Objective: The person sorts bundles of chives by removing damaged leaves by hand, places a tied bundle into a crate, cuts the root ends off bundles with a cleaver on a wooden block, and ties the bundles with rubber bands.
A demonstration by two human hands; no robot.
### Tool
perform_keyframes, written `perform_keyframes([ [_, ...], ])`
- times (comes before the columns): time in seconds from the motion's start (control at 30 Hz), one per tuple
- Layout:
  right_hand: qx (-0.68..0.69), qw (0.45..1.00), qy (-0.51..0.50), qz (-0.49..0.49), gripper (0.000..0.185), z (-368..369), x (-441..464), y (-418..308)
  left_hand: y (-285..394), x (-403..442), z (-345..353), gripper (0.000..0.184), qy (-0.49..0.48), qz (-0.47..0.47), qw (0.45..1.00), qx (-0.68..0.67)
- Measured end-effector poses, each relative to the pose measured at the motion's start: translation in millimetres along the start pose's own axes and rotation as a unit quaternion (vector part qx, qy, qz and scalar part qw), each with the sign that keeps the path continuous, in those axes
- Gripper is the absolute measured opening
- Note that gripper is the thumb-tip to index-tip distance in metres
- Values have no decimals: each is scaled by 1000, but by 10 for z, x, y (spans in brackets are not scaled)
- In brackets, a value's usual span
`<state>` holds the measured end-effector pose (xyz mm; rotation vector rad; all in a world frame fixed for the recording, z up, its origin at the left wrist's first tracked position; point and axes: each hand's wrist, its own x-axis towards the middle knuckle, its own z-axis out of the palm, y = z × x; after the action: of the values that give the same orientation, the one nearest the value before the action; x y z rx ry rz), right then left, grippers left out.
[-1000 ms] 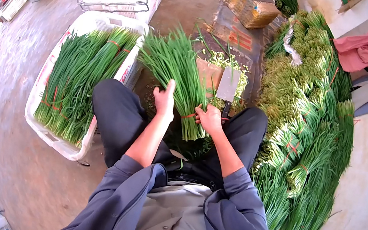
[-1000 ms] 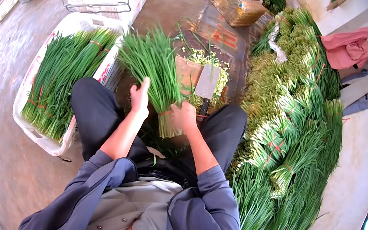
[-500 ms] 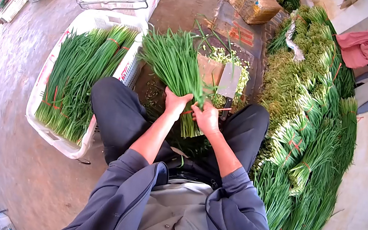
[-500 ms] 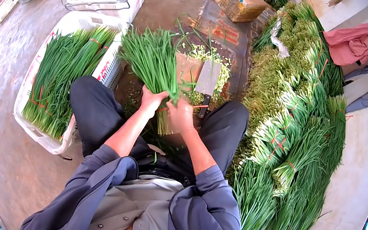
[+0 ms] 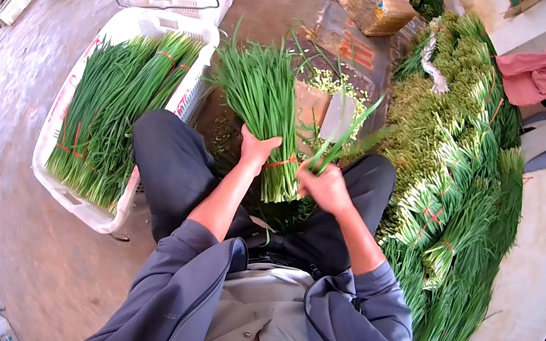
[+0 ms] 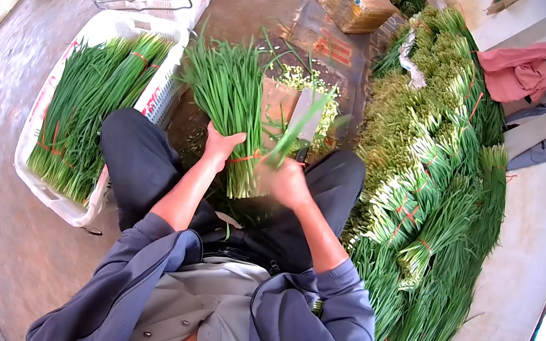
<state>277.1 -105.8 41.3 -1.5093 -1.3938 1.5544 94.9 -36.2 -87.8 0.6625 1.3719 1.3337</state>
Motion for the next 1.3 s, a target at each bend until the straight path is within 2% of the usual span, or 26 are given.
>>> perform_keyframes([
  [0.07,-132,967,-208,62,19,36,-268,-249,59,-37,-1,83,-7,-9,1000,-15],
  [0.17,-224,855,-453,119,25,44,-278,-173,-140,93,-21,87,-13,-3,999,-48],
  [0.23,-234,850,-458,115,26,3,-143,-487,-147,110,-16,92,-28,0,996,-79],
  [0.27,-246,843,-466,113,26,-42,-47,-700,-286,226,-50,92,-33,12,999,-34],
  [0.3,-263,866,-416,90,26,-116,102,-908,-100,106,-43,92,-52,-2,998,-40],
  [0.33,-205,918,-338,33,25,-225,359,-924,103,-19,-42,92,-69,-15,996,-46],
  [0.37,-292,912,-248,-145,27,-454,722,-885,-66,75,-41,95,-18,-36,999,17],
  [0.4,-34,994,-74,-68,24,-468,955,-952,-67,68,-48,95,-20,-38,999,23],
  [0.43,-208,936,224,-172,23,-472,1124,-950,-56,55,-57,96,-26,-41,999,9],
  [0.47,-287,861,351,-231,22,-454,1162,-904,-44,55,-65,97,-29,-44,999,-7],
  [0.5,-356,756,487,-255,22,-435,1199,-857,-81,69,-63,98,-11,-36,999,5],
  [0.57,-402,861,167,-263,24,-363,939,-634,-79,89,-70,98,-9,-34,999,6],
  [0.6,-436,874,89,-193,24,-164,761,-359,-90,78,-53,98,-10,-34,999,6],
  [0.63,-432,884,-36,-174,25,-88,622,30,-8,43,-38,96,-14,-45,999,1],
  [0.67,-461,871,-83,-146,22,81,377,139,-22,44,-26,96,-12,-49,999,-2],
  [0.77,-491,865,-38,-97,19,355,60,403,-60,70,-27,94,-17,-17,1000,-18],
  [0.83,-496,860,70,-96,17,441,76,587,-110,61,-26,94,-15,-20,1000,-9],
  [0.87,-492,862,72,-95,17,438,99,655,-109,78,-22,94,-14,-17,1000,-7],
  [0.93,-406,901,28,-151,17,355,105,641,-129,106,-34,94,-9,-13,1000,10],
  [0.97,-342,929,-35,-137,19,283,100,624,-131,125,-45,94,-23,-20,999,-13],
  [1.0,-343,928,-35,-137,19,239,73,552,-89,106,-46,94,-34,-28,998,-37],
  [1.07,-211,970,-110,40,21,173,29,407,-18,65,-16,94,-5,-44,999,-19],
  [1.13,-190,976,-97,44,23,148,37,390,-20,48,-19,94,-15,-34,999,-17],
  [1.2,-63,966,-173,180,23,148,94,363,-15,40,-12,94,-12,-34,999,-22],
  [1.27,-70,973,-151,161,29,252,137,383,-9,39,-4,94,-13,-33,999,-24],
  [1.3,-143,979,-104,100,33,306,182,423,5,28,-1,94,-19,-31,999,-27],
])
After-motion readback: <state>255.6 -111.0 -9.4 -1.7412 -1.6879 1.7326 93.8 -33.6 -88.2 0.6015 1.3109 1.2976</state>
